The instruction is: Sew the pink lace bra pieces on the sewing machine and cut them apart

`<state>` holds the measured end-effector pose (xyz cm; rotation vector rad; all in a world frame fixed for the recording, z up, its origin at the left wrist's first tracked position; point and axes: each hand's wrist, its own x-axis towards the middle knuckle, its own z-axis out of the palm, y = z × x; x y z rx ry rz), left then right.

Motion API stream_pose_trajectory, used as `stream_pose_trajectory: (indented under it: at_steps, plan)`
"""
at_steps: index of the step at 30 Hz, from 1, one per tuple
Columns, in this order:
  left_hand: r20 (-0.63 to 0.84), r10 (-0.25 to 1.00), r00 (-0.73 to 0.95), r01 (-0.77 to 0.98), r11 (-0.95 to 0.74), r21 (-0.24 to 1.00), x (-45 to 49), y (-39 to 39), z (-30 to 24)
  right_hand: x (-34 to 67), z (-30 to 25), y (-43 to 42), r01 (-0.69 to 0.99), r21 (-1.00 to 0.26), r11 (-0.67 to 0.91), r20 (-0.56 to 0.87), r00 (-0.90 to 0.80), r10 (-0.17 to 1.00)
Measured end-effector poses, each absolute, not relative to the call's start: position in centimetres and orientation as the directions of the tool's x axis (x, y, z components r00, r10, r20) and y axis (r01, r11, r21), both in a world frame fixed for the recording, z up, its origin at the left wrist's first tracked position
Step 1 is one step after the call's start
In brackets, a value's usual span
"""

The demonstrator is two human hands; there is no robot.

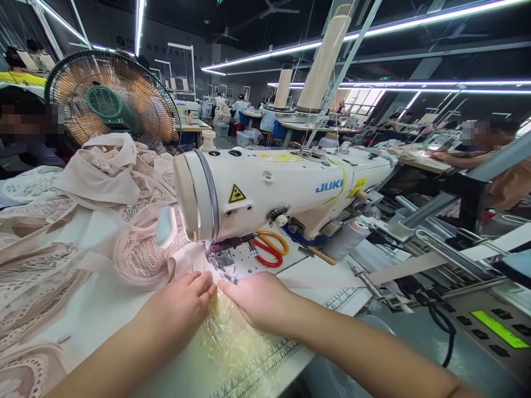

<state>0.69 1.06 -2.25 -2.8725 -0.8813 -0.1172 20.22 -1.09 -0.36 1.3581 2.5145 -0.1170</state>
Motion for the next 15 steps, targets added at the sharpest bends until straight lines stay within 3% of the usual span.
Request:
stream_pose_trajectory:
  at_steps: [8, 15]
  plan:
    - [-0.054, 0.610, 0.791, 0.594, -0.785, -0.176, 0.8, 2.6, -2.3, 18.8, -0.6, -0.5, 0.880, 0.101, 0.464, -0.331, -0.410, 0.850]
    - [0.037, 0.674, 0.738, 0.672, -0.729, -0.131, 0.6, 3.3, -2.8, 18.1, 0.3, -0.8, 0.906, 0.081, 0.415, -0.392, -0.354, 0.849]
